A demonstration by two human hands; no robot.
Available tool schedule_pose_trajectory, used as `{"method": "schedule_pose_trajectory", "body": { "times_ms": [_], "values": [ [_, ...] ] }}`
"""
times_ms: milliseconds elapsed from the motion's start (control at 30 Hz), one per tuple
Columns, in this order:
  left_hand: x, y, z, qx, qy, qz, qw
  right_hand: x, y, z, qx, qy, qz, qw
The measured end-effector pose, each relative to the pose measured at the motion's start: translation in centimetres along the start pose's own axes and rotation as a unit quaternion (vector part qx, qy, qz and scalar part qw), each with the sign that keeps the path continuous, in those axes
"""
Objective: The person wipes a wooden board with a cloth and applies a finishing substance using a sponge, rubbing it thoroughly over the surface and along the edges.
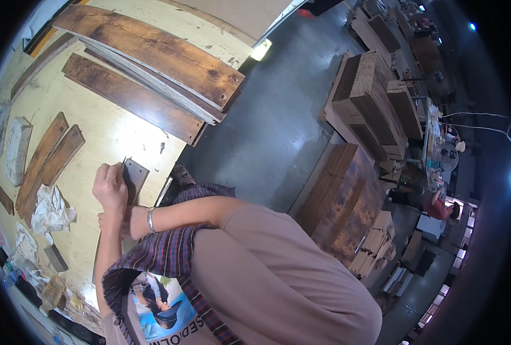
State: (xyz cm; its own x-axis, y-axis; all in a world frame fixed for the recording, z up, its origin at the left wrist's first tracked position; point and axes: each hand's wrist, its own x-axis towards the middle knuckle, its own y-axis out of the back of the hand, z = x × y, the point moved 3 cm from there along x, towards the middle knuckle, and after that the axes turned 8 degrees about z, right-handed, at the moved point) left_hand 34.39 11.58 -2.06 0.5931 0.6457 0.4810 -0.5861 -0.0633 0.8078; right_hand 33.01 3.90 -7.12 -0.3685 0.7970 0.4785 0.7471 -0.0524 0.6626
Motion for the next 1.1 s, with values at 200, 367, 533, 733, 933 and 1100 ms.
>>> {"method": "schedule_pose_trajectory", "body": {
  "times_ms": [200,367,533,733,933,1100],
  "values": [
    [-1.8,0.8,5.0,-0.091,-0.065,-0.075,0.991,-0.2,-1.5,-0.4,-0.088,0.065,0.033,0.993],
    [1.0,-0.8,1.3,-0.018,0.021,-0.002,1.000,1.8,1.2,0.2,-0.009,-0.016,-0.187,0.982],
    [-1.7,0.1,5.4,-0.127,-0.045,-0.092,0.987,-0.3,-3.6,0.3,-0.142,0.086,0.024,0.986],
    [-2.7,5.5,1.0,-0.118,0.137,0.049,0.982,0.9,1.4,-0.7,0.077,-0.065,-0.012,0.995],
    [-14.3,17.3,-8.3,0.049,0.350,0.221,0.909,4.0,3.6,-1.8,-0.030,-0.014,-0.070,0.997],
    [-25.7,23.3,-12.9,0.138,0.462,0.256,0.838,6.6,5.0,-1.9,-0.073,-0.007,-0.211,0.975]
  ]
}}
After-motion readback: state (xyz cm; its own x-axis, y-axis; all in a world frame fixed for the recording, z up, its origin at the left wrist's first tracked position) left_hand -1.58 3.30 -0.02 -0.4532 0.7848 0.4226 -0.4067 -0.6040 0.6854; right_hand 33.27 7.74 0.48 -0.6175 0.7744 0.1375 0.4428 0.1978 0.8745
